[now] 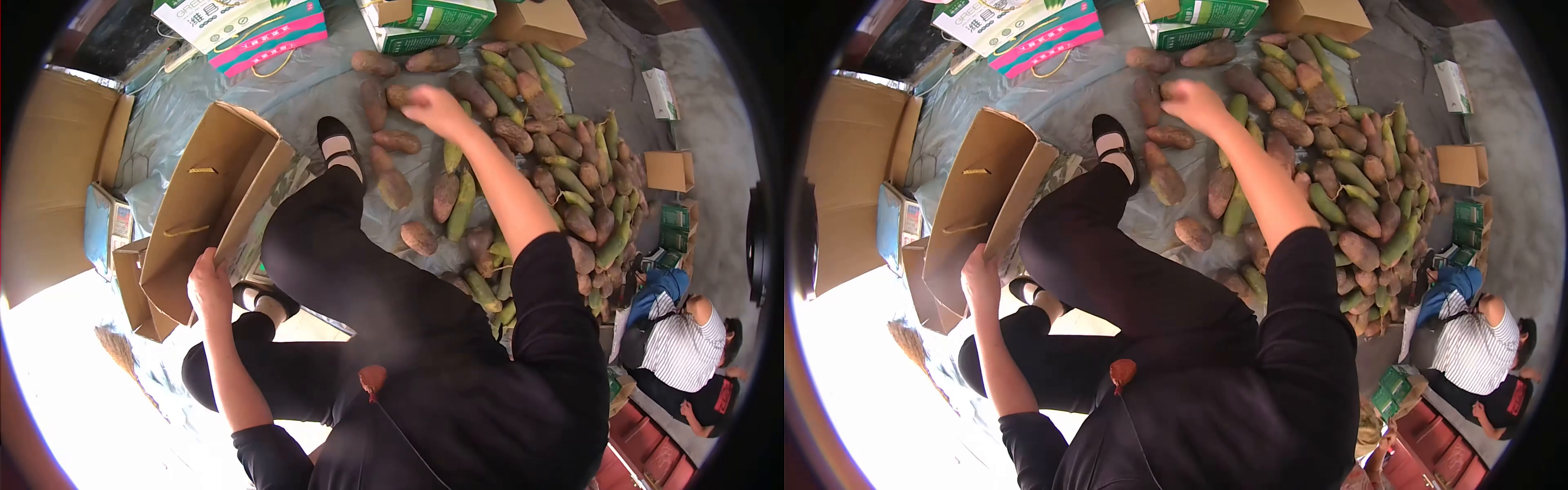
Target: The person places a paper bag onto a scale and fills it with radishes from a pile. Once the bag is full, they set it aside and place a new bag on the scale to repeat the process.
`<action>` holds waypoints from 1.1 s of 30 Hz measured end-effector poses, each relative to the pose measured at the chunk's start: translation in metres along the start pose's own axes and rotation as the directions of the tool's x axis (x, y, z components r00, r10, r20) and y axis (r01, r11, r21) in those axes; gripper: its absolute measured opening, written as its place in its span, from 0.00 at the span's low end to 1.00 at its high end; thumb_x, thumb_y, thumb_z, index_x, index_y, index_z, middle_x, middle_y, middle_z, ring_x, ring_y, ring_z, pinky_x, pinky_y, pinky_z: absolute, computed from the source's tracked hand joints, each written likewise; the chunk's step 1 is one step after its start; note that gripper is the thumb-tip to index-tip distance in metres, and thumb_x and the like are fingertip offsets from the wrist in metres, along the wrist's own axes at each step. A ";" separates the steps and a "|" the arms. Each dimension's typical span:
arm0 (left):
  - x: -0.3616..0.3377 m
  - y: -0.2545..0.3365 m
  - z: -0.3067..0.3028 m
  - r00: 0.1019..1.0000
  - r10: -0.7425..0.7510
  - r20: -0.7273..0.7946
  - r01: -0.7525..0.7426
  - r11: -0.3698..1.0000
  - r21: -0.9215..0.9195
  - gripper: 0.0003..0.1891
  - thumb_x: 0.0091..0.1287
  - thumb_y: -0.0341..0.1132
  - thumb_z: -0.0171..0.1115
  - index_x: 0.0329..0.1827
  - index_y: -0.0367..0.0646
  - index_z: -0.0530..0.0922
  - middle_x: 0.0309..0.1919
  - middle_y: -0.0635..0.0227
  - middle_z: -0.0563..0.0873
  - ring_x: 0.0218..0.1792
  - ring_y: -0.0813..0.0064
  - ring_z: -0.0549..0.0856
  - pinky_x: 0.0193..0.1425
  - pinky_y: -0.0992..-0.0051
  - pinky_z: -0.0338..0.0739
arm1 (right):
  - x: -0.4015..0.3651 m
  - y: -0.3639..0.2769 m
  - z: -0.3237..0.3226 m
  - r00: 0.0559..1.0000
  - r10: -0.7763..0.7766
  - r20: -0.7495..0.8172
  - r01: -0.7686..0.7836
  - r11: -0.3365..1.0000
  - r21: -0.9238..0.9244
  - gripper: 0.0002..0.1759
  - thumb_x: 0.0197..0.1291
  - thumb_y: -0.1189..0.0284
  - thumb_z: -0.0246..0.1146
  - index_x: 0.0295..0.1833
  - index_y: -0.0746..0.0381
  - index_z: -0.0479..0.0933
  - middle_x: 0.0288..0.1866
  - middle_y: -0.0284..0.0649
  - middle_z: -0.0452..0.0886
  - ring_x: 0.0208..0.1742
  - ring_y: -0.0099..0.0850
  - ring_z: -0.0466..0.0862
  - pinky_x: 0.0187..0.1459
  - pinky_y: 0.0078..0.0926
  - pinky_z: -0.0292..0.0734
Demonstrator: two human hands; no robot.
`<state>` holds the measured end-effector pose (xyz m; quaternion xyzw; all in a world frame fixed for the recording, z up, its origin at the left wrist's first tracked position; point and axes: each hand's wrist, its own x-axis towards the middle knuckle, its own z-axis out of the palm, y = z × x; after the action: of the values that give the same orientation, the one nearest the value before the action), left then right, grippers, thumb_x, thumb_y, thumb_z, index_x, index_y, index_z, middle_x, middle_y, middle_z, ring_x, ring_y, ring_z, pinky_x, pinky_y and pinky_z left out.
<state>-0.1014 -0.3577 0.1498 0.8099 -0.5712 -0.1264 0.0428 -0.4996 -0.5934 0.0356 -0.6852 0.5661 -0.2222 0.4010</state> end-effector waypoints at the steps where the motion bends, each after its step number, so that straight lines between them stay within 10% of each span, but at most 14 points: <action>1: 0.000 -0.001 0.001 1.000 0.011 -0.009 -0.011 1.000 -0.019 0.12 0.54 0.23 0.59 0.42 0.38 0.77 0.36 0.51 0.82 0.40 0.49 0.82 0.44 0.60 0.75 | -0.014 0.036 0.008 0.998 0.062 -0.008 -0.062 0.997 -0.040 0.25 0.47 0.59 0.69 0.48 0.64 0.78 0.43 0.46 0.83 0.44 0.41 0.83 0.46 0.33 0.77; 8: 0.001 0.002 0.000 1.000 -0.019 -0.010 0.018 0.999 -0.049 0.12 0.55 0.23 0.59 0.42 0.40 0.77 0.36 0.53 0.82 0.40 0.50 0.82 0.44 0.61 0.75 | -0.083 0.146 0.106 0.862 0.496 0.101 -0.493 0.868 -0.055 0.38 0.39 0.55 0.73 0.54 0.68 0.76 0.54 0.51 0.79 0.57 0.44 0.78 0.57 0.34 0.72; 26: 0.002 0.003 -0.005 0.996 -0.082 0.032 0.082 0.996 -0.020 0.08 0.56 0.24 0.58 0.38 0.43 0.78 0.34 0.61 0.82 0.41 0.57 0.81 0.45 0.62 0.76 | -0.052 0.125 0.170 0.801 0.555 0.224 -0.539 0.832 -0.133 0.40 0.33 0.60 0.76 0.53 0.69 0.71 0.49 0.54 0.79 0.52 0.46 0.80 0.51 0.36 0.74; 33: 0.002 -0.004 0.001 0.999 -0.029 -0.023 0.029 1.000 -0.007 0.06 0.57 0.25 0.57 0.36 0.43 0.79 0.32 0.59 0.82 0.40 0.56 0.82 0.44 0.61 0.76 | -0.058 0.035 0.099 0.880 0.424 0.215 -0.469 0.846 0.252 0.38 0.38 0.69 0.75 0.58 0.68 0.70 0.50 0.39 0.78 0.49 0.28 0.78 0.52 0.27 0.71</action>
<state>-0.0974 -0.3576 0.1477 0.8194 -0.5584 -0.1196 0.0505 -0.4602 -0.5100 -0.0409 -0.4809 0.6384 -0.1524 0.5813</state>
